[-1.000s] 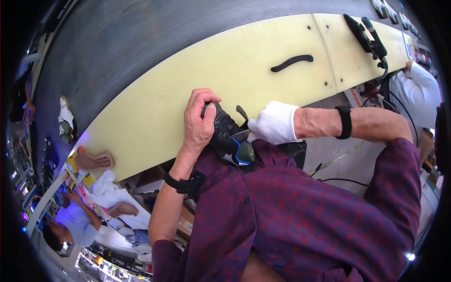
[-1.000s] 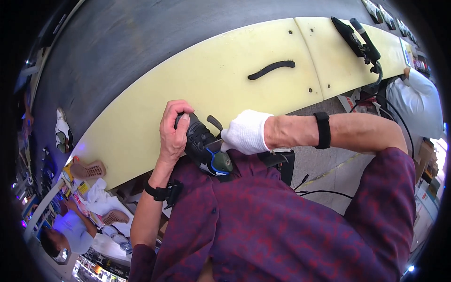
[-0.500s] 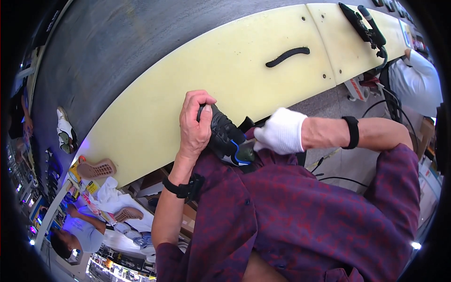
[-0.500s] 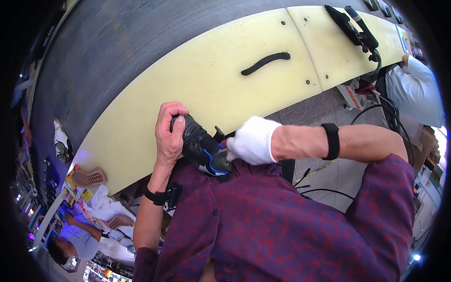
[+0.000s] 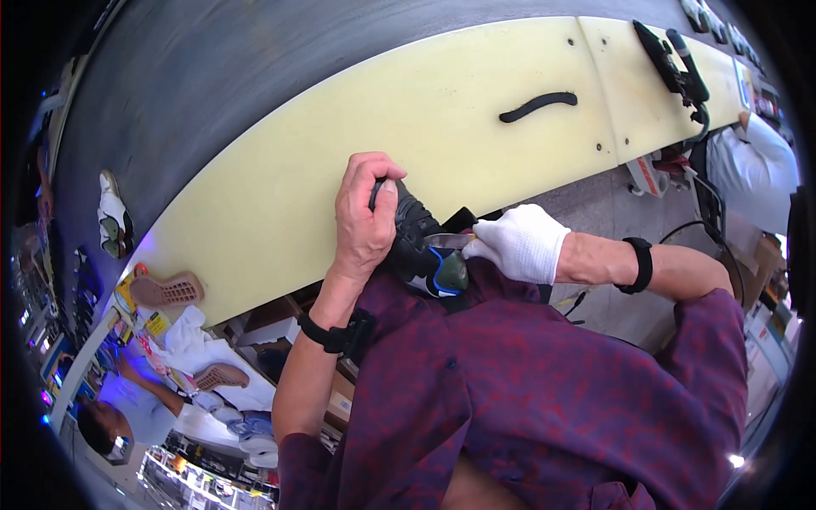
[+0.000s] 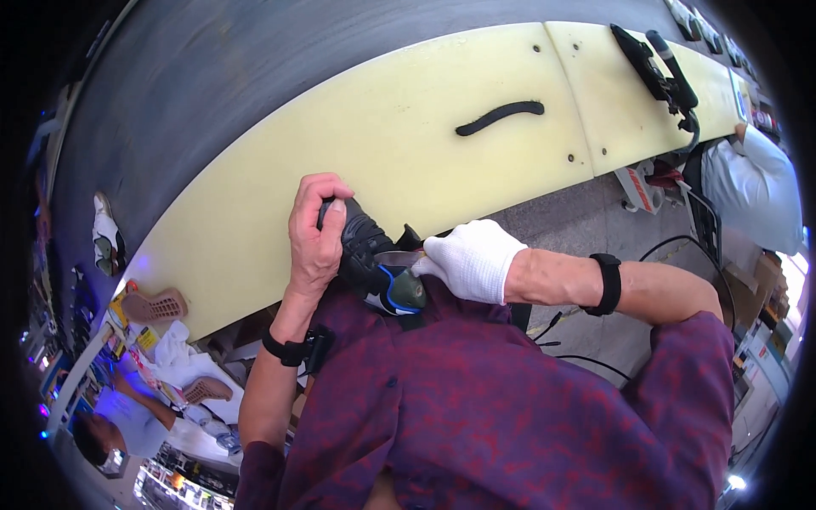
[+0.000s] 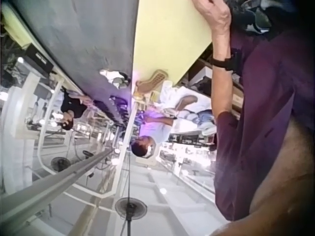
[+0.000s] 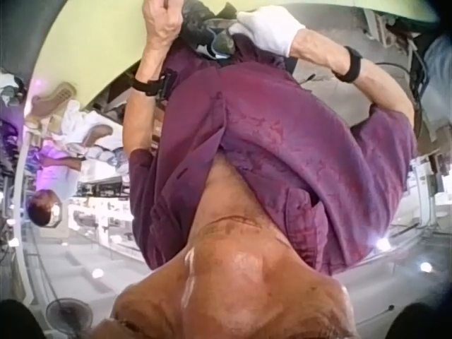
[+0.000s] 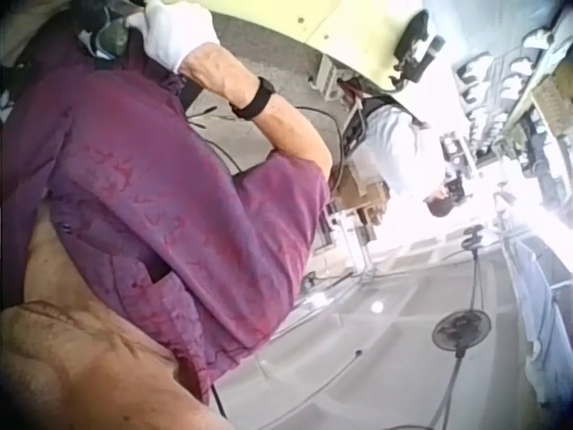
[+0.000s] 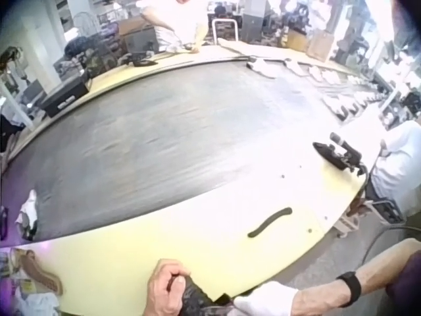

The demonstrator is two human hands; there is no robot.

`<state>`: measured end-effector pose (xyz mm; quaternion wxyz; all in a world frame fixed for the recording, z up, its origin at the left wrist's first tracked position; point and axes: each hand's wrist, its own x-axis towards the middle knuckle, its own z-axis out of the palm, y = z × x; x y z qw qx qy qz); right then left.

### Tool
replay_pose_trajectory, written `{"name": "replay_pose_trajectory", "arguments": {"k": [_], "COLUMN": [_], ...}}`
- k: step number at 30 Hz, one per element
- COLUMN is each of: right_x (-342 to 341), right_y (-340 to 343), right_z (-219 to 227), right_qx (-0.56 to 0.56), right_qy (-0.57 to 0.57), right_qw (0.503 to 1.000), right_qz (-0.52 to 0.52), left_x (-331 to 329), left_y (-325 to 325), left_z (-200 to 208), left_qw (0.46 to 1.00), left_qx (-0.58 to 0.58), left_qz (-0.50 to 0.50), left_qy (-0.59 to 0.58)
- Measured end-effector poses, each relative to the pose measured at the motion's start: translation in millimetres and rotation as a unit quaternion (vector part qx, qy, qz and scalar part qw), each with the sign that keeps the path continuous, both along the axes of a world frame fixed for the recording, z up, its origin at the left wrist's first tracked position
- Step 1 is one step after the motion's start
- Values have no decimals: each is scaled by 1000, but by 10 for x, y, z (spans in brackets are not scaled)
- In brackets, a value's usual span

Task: Trim excess material and clean shoe uppers on an assembly line.

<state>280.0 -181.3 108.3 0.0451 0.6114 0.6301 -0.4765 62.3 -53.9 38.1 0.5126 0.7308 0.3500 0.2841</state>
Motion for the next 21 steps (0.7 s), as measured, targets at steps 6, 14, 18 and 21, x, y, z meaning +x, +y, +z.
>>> {"name": "replay_pose_trajectory", "arguments": {"k": [6, 14, 18, 21], "right_x": [-160, -270, -112, 22], "right_y": [34, -30, 152, 284], "right_z": [-100, -195, -204, -284], "right_qx": [-52, -56, -5, 47], "right_qy": [69, 58, 57, 69], "right_qw": [995, 996, 997, 989], "right_qz": [-47, -45, 59, 120], "left_x": [22, 13, 30, 28], "left_y": [-38, -21, -1, 15], "left_z": [-14, -34, -40, -44], "left_qw": [999, 1000, 1000, 1000], "left_qx": [-5, 14, 1, -1], "left_qz": [34, 26, 25, 12], "left_qy": [-5, 6, -10, -25]}}
